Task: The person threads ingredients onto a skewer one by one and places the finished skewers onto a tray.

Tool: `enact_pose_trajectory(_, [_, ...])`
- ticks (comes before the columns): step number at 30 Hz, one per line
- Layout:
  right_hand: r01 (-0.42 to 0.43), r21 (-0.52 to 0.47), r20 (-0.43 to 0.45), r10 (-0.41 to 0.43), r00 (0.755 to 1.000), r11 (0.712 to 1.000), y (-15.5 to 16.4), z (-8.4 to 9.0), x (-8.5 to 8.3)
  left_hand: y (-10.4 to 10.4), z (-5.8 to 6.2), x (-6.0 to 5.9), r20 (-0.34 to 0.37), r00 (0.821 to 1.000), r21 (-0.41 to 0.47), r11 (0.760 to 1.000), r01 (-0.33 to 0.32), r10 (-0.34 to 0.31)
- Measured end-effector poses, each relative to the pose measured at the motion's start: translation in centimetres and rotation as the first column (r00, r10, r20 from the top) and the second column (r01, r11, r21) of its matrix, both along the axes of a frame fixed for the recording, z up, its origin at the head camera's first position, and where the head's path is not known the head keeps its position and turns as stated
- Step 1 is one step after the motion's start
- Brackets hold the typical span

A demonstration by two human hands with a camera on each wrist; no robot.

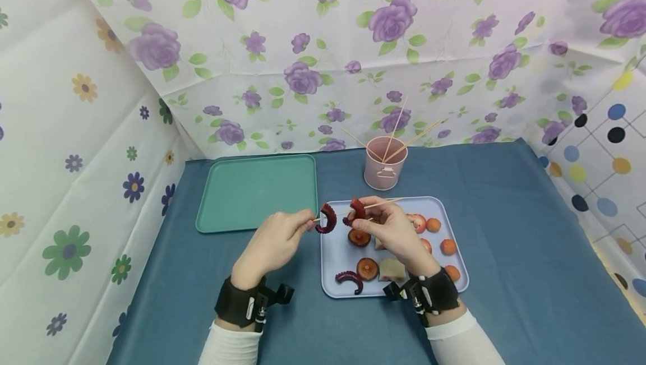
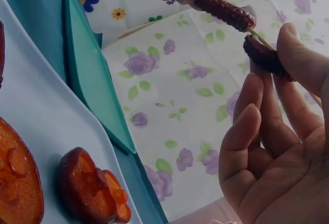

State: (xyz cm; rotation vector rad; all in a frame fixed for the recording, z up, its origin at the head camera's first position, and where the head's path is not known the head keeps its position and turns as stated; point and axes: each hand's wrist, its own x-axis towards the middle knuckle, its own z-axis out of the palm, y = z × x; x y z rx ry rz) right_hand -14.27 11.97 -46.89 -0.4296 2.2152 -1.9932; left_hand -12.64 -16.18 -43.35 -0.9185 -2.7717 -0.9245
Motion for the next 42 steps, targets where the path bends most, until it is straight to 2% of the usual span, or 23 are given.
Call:
enact_pose_trajectory(21, [-0.031, -0.002, 0.006, 0.031, 0.999, 1.0, 0.0, 0.1, 0.0, -0.1, 0.1, -0.1, 0.016, 1.0, -0.017, 1.0, -0.007, 0.007])
enact_pose_trajectory(27, [-0.039, 0.063, 0.011, 0.038, 0.999, 0.997, 0.3, 0.0, 0.0, -0.4, 0.1, -0.1, 0.01, 1.0, -0.007, 1.0, -0.015, 0.016])
enact_pose_trajectory(30, [-0.072, 0.151, -0.004, 0.073, 0.997, 0.986, 0.6, 0.0, -0.1, -0.7, 0.1, -0.1, -0.01, 0.999, -0.003, 0.999, -0.033, 0.033])
enact_pose_trajectory(32, [-0.112, 0.237, -0.021, 0.12, 0.993, 0.965, 0.9, -0.1, -0.2, -0.9, 0.0, -0.1, -0.023, 0.999, 0.004, 0.999, -0.049, 0.049])
enact_pose_trajectory(34, [-0.163, 0.331, -0.03, 0.183, 0.983, 0.929, 1.0, -0.3, -0.1, -1.0, 0.1, -0.1, -0.029, 0.997, 0.014, 0.998, -0.069, 0.069])
enact_pose_trajectory(37, [-0.226, 0.456, -0.05, 0.279, 0.959, 0.861, 0.7, -0.5, 0.1, -1.2, 0.2, -0.1, -0.024, 0.995, 0.033, 0.994, -0.099, 0.1])
enact_pose_trajectory(42, [-0.263, 0.629, -0.026, 0.358, 0.933, 0.732, -0.8, -0.6, 1.3, -1.4, 0.2, -0.1, -0.019, 0.989, 0.062, 0.987, -0.146, 0.147])
